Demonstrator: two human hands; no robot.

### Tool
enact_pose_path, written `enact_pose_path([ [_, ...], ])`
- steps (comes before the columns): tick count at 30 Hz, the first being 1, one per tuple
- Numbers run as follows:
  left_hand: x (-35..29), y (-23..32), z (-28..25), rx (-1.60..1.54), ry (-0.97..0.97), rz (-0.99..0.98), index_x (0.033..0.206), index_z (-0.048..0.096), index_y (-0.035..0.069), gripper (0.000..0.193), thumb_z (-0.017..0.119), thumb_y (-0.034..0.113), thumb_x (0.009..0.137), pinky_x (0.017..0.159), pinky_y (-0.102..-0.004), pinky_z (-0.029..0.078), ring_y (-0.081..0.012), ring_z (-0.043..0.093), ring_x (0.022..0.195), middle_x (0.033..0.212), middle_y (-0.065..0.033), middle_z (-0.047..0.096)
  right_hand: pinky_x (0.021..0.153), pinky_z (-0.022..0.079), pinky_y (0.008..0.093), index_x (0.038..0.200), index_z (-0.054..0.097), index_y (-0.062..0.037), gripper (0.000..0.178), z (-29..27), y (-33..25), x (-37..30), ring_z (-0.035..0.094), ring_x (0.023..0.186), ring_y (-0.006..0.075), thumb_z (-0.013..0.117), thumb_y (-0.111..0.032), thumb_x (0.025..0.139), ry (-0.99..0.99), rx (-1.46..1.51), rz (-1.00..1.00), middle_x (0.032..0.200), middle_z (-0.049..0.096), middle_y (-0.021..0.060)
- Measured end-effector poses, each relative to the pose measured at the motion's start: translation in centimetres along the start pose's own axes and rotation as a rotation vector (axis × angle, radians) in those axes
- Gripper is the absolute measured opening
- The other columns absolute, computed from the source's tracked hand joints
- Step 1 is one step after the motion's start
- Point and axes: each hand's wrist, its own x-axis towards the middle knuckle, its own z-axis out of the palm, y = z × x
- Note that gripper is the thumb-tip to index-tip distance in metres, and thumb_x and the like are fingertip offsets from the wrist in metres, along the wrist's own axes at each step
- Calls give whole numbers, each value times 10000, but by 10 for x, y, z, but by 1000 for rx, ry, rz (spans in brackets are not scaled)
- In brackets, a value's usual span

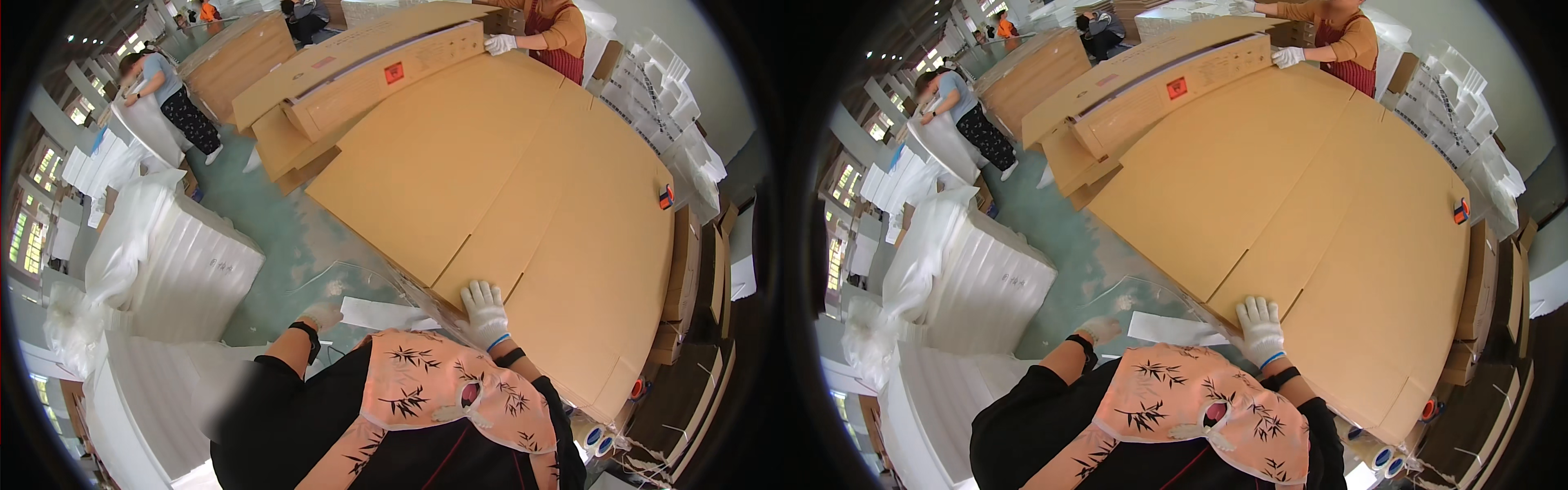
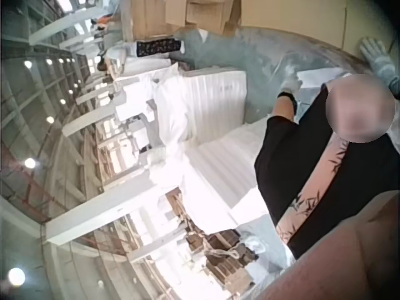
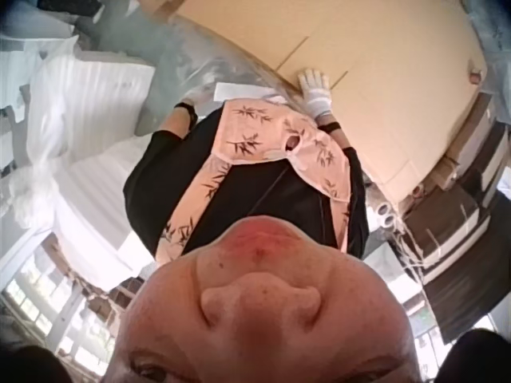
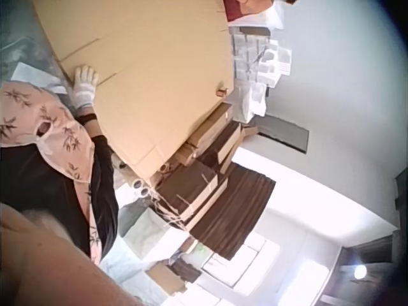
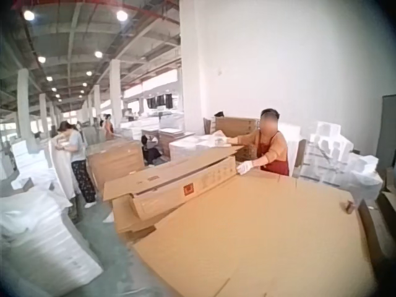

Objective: The person assembles a large cardboard box and packs it with white foam corner protectors and a flat white panel. They place the foam pieces into the box corners, insert the panel, and then close and seal the box flaps using a handheld tape dispenser.

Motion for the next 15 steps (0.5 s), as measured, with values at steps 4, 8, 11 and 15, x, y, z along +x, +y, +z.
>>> enact_pose_path([
  [4, -28, 1, -2, -148, -9, -145, 1101, 654, 61, 383, 476, 340, 910, 943, -465, 470, -392, 583, 1111, 1181, -194, 632, 1085, 283, 535, 1262, 540, -21, 754, 11, 19, -9, 446, 1250, 373, 767, -418, 663, 52, 14, 22, 1298, 528, 190],
  [8, -49, 12, -18, -227, -77, -248, 1155, 662, 51, 463, 468, 359, 869, 992, -465, 447, -397, 575, 1155, 1219, -208, 631, 1154, 220, 532, 1314, 522, -13, 743, -5, 22, -13, 382, 1358, 375, 736, -424, 732, -98, 41, 136, 1402, 488, 198],
  [11, -46, 8, -13, -203, -71, -252, 1168, 645, 66, 460, 478, 383, 880, 964, -473, 449, -410, 574, 1130, 1194, -218, 634, 1097, 268, 552, 1262, 541, -20, 719, -7, 20, -12, 465, 1238, 372, 757, -382, 680, 6, 31, 70, 1281, 542, 188],
  [15, -40, 22, -31, -194, -26, -218, 1173, 645, 55, 466, 474, 381, 887, 967, -468, 452, -402, 582, 1129, 1205, -217, 632, 966, 422, 470, 1137, 573, -43, 530, -17, 9, -8, 561, 1082, 314, 731, -292, 697, 58, -5, 0, 1127, 594, 138],
])
